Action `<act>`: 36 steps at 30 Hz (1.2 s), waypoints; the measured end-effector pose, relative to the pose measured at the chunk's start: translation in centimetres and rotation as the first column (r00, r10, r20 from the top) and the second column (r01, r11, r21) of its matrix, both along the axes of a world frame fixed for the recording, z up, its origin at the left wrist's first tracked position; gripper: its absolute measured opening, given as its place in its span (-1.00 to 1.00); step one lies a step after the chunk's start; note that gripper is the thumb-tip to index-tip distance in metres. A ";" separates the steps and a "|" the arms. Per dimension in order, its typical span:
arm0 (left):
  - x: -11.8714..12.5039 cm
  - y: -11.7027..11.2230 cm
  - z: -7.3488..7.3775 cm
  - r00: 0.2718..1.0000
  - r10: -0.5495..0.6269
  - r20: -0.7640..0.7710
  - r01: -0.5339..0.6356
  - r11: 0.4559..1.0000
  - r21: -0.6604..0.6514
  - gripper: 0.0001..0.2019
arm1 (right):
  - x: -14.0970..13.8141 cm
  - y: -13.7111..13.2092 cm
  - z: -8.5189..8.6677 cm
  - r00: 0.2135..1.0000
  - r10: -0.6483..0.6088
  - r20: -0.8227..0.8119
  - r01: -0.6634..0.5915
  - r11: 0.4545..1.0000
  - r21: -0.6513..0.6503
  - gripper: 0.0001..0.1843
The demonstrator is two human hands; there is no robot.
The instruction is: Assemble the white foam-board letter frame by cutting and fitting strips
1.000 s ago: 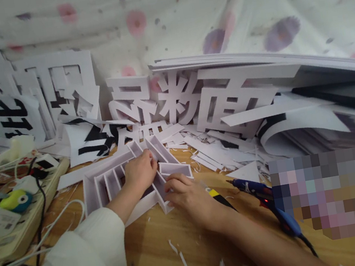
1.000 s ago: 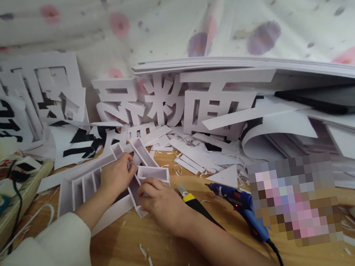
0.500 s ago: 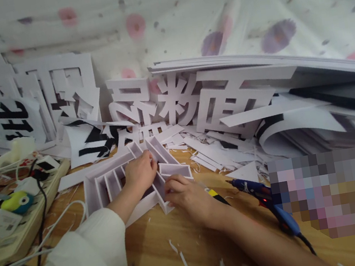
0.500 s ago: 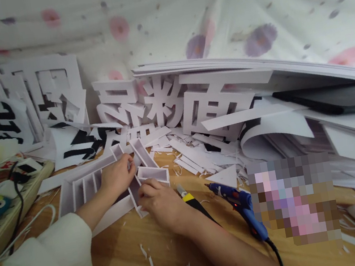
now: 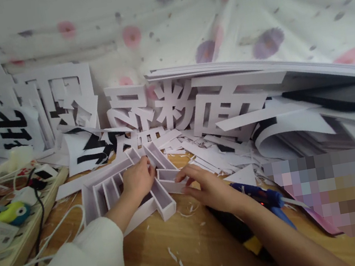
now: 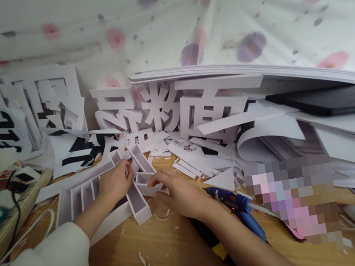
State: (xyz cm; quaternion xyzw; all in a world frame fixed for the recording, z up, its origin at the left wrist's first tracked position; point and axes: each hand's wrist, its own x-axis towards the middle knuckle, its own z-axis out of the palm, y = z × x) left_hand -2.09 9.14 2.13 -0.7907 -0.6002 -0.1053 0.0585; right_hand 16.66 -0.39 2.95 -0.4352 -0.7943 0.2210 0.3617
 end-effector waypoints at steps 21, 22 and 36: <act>1.8 -2.6 1.7 0.552 0.074 0.830 0.371 0.870 -0.325 -0.74 | -1.3 0.5 -0.7 0.891 0.000 -0.454 -0.063 0.990 -0.123 -0.69; 2.4 -3.4 1.9 0.499 0.100 0.861 0.466 0.807 -0.363 -0.68 | -1.5 0.5 -0.7 0.888 0.018 -0.460 -0.084 0.989 -0.123 -0.69; 6.5 -4.4 0.1 -0.072 0.340 0.938 0.603 0.763 -0.231 -0.48 | 4.9 -5.5 -10.1 0.708 -0.462 0.535 0.347 0.886 0.306 -0.41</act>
